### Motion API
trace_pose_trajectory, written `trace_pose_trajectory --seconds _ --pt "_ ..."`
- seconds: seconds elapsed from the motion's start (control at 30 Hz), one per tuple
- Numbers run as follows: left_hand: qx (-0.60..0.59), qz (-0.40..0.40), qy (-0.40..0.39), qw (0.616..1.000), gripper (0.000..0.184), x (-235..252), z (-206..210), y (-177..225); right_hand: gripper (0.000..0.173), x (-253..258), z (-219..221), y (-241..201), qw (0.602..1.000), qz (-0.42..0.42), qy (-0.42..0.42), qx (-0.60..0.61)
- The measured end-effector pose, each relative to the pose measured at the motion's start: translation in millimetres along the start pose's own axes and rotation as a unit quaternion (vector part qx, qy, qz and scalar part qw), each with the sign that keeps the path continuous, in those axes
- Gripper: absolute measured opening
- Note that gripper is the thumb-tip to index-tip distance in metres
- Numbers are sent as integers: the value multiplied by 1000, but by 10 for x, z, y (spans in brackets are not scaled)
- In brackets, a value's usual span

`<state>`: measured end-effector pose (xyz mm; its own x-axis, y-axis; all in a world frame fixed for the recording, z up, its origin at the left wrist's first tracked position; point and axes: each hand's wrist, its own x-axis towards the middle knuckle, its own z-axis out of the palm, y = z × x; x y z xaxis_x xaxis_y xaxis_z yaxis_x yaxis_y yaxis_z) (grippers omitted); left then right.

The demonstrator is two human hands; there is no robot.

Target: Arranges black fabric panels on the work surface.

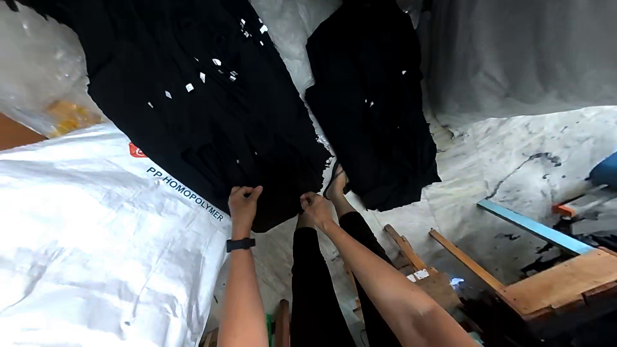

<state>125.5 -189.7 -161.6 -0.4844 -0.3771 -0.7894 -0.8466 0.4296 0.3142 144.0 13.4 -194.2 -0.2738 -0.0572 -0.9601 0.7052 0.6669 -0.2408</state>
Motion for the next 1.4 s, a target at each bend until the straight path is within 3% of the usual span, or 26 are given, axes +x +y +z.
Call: trace_pose_trajectory --seconds 0.07,0.17,0.27,0.33,0.43,0.53,0.63,0.73,0.87,1.03,1.23,1.4 --pt "-54 -48 39 997 29 -6 -46 -87 32 -7 16 -44 1000 -13 -2 -15" --pt "-214 -99 167 957 31 48 153 -222 36 49 88 -35 998 -61 -24 -18" --pt "-216 50 213 952 58 69 506 -224 36 62 93 -104 995 -78 -55 -10" --pt "-133 139 217 957 42 72 717 -163 34 54 90 -140 997 -65 -27 8" --pt "-99 160 233 954 32 103 931 -152 30 58 80 -190 998 -58 15 31" --pt "-78 124 208 967 44 119 994 -100 29 82 53 -191 998 -61 23 25" --pt "-19 -6 134 991 66 102 942 241 29 90 82 -166 998 -50 19 30" --pt "-5 -94 90 991 67 199 937 582 29 76 139 -128 999 -31 8 37" --pt "-28 -39 37 998 56 60 778 280 28 41 141 -43 994 -27 65 81" --pt "-125 6 29 992 37 46 583 4 26 100 161 -22 983 -62 118 129" --pt "-189 4 38 981 27 9 507 -131 26 126 181 -103 978 -63 148 133" --pt "-157 -7 62 986 24 -42 419 -132 27 167 134 -111 982 -68 143 103"
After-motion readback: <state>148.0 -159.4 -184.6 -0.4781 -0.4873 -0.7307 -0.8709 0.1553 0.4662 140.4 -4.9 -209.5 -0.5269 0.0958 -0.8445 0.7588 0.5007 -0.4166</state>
